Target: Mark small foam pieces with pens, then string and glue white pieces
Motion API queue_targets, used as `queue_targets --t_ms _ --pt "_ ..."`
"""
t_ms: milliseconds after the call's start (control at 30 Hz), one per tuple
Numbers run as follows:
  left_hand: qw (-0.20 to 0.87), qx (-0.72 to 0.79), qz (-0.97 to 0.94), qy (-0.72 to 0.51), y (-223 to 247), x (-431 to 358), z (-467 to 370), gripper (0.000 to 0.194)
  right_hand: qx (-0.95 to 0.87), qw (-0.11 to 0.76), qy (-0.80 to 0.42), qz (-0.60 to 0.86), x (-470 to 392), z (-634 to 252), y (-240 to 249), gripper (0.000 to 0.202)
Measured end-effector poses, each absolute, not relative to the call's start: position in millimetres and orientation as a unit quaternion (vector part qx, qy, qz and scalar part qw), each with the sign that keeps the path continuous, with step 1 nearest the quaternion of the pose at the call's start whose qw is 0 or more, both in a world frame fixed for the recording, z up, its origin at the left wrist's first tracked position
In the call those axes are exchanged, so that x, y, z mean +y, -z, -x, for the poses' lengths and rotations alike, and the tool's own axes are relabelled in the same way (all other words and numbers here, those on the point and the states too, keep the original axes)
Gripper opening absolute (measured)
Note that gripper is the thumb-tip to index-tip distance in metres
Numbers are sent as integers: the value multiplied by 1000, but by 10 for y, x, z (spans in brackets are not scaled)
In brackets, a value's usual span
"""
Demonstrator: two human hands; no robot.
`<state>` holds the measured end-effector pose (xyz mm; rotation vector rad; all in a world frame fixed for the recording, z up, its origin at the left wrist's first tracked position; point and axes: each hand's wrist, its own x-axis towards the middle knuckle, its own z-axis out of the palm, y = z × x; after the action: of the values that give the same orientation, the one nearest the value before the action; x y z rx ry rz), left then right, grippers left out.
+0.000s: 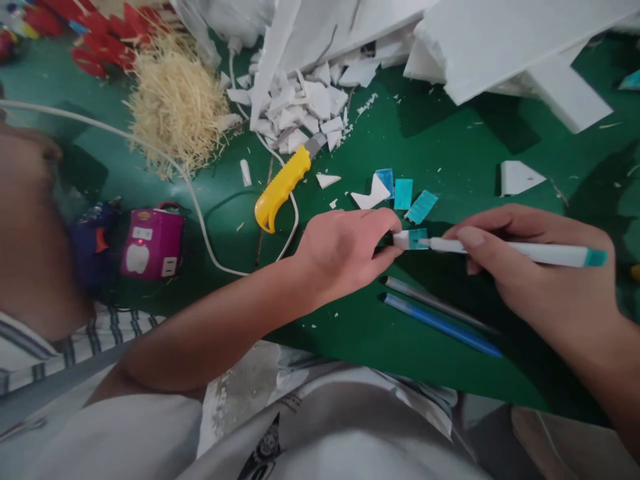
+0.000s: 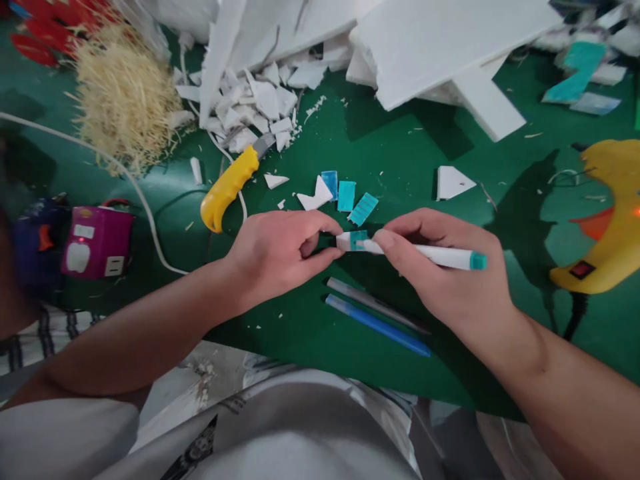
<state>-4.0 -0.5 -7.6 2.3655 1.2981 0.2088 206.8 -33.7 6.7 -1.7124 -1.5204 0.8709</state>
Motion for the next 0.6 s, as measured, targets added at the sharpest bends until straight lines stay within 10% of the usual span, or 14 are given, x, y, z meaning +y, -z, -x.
queue_targets --t_ms 600 --pt "203 463 -861 -54 61 16 54 20 -557 331 -357 673 -342 -2084 -87 27"
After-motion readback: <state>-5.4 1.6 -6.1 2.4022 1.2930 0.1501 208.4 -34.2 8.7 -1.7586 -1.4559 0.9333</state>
